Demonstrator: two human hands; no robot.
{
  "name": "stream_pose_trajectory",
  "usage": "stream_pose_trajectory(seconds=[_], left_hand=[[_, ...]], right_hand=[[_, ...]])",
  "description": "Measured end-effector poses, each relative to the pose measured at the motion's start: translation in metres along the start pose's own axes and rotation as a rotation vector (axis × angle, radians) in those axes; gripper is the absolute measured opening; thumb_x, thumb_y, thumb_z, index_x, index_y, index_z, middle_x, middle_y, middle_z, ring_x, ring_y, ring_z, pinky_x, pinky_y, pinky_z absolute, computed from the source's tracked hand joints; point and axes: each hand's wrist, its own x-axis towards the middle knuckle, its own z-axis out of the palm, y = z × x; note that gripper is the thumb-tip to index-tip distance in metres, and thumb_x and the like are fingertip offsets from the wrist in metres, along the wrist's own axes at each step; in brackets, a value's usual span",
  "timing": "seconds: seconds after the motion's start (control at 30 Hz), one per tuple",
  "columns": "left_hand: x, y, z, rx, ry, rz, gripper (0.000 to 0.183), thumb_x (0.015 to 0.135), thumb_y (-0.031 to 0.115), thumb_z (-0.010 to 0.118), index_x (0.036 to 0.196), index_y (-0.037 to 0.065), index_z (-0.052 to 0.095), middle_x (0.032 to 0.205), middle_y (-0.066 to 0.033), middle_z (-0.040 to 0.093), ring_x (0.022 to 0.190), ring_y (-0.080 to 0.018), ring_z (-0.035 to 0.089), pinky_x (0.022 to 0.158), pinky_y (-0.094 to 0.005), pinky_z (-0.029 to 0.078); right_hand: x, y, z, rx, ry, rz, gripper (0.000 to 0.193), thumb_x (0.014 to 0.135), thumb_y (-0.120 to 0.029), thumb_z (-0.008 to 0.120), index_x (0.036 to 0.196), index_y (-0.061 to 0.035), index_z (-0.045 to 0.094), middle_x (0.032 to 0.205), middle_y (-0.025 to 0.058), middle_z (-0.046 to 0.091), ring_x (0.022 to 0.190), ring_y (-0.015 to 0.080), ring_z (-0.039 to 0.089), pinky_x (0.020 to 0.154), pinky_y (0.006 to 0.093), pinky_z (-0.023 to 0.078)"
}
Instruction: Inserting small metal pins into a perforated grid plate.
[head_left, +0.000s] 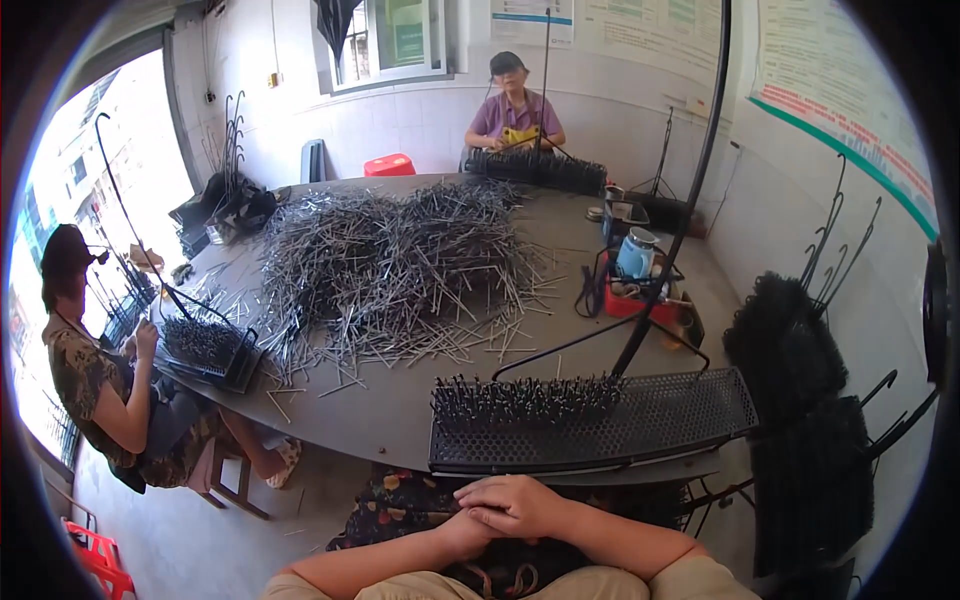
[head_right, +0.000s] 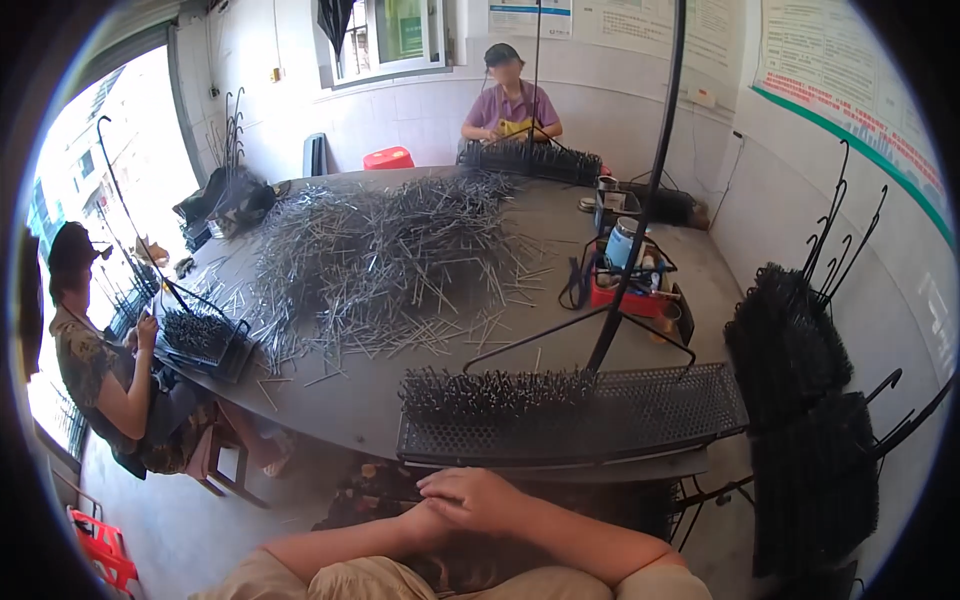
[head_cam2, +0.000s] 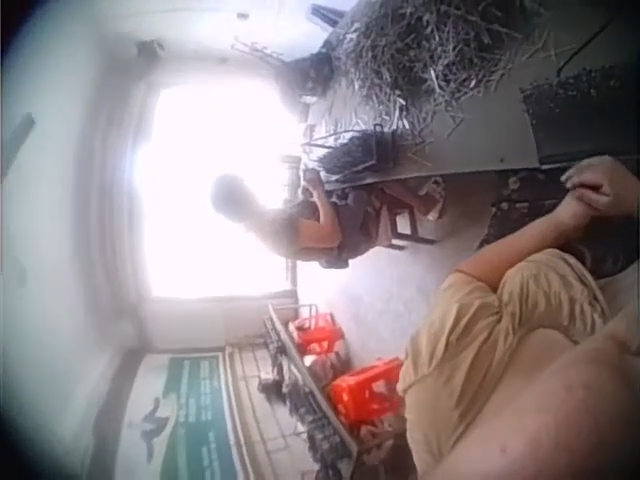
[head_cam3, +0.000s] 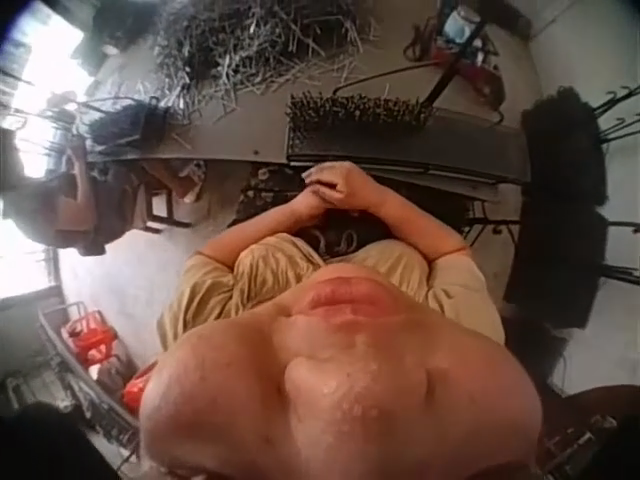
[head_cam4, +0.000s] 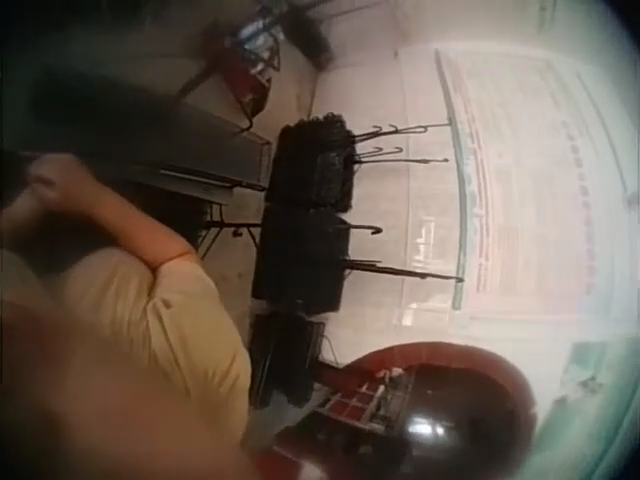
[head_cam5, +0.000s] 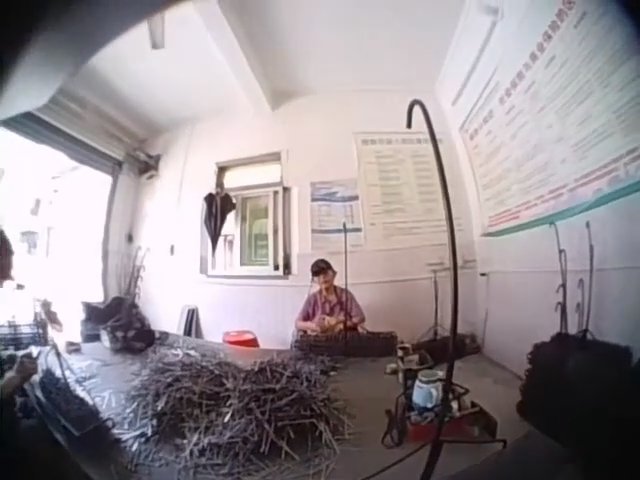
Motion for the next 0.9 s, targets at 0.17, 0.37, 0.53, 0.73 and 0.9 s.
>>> stream_pose_trajectory(seconds=[0.17, 0.37, 0.53, 0.73, 0.9], left_hand=[[0.001, -0.035, 0.000, 0.509, 0.269, 0.150, 0.020, 0.091, 0.014, 0.059, 0.104, 0.002, 0.068, 0.098, -0.0085, 0.070, 0.100, -0.0214, 0.065, 0.094, -0.0363, 0.048], [0.000, -0.022, -0.010, 0.289, 0.073, 0.038, 0.020, 0.091, 0.013, 0.060, 0.105, 0.002, 0.067, 0.102, -0.0092, 0.069, 0.100, -0.0207, 0.065, 0.094, -0.0355, 0.048], [-0.003, -0.002, -0.005, -0.162, -0.049, -0.319, 0.022, 0.091, 0.012, 0.061, 0.108, 0.000, 0.065, 0.106, -0.0101, 0.067, 0.101, -0.0189, 0.064, 0.094, -0.0336, 0.048], [0.003, 0.033, -0.006, -0.391, -0.020, -0.311, 0.021, 0.089, 0.016, 0.064, 0.101, -0.001, 0.065, 0.096, -0.0073, 0.068, 0.094, -0.0179, 0.065, 0.086, -0.0327, 0.050], [0.002, -0.017, -0.002, 0.045, -0.034, -0.204, 0.026, 0.087, 0.020, 0.067, 0.106, 0.002, 0.065, 0.098, -0.0077, 0.068, 0.098, -0.0199, 0.064, 0.087, -0.0330, 0.050]], right_hand=[[0.041, -0.080, -0.042, -0.201, 0.042, -0.311, 0.053, 0.080, -0.020, 0.066, 0.132, -0.0175, 0.058, 0.134, 0.0087, 0.052, 0.125, 0.0334, 0.046, 0.103, 0.0464, 0.036], [0.041, -0.126, -0.043, -0.167, 0.032, -0.599, 0.054, 0.080, -0.020, 0.065, 0.134, -0.0261, 0.057, 0.126, 0.0056, 0.050, 0.121, 0.0272, 0.046, 0.101, 0.0424, 0.034], [0.024, -0.040, -0.031, -0.428, 0.094, -0.214, 0.047, 0.079, -0.025, 0.075, 0.123, -0.0137, 0.064, 0.129, 0.0132, 0.052, 0.121, 0.0329, 0.050, 0.100, 0.0443, 0.042], [0.008, -0.019, -0.015, 0.055, 0.213, -0.022, 0.047, 0.083, -0.019, 0.073, 0.124, -0.0007, 0.059, 0.129, 0.0188, 0.054, 0.119, 0.0348, 0.055, 0.102, 0.0423, 0.045], [0.007, -0.011, -0.019, 0.018, 0.097, -0.091, 0.038, 0.085, -0.015, 0.066, 0.120, -0.0003, 0.062, 0.135, 0.0174, 0.053, 0.121, 0.0329, 0.055, 0.101, 0.0402, 0.046]])
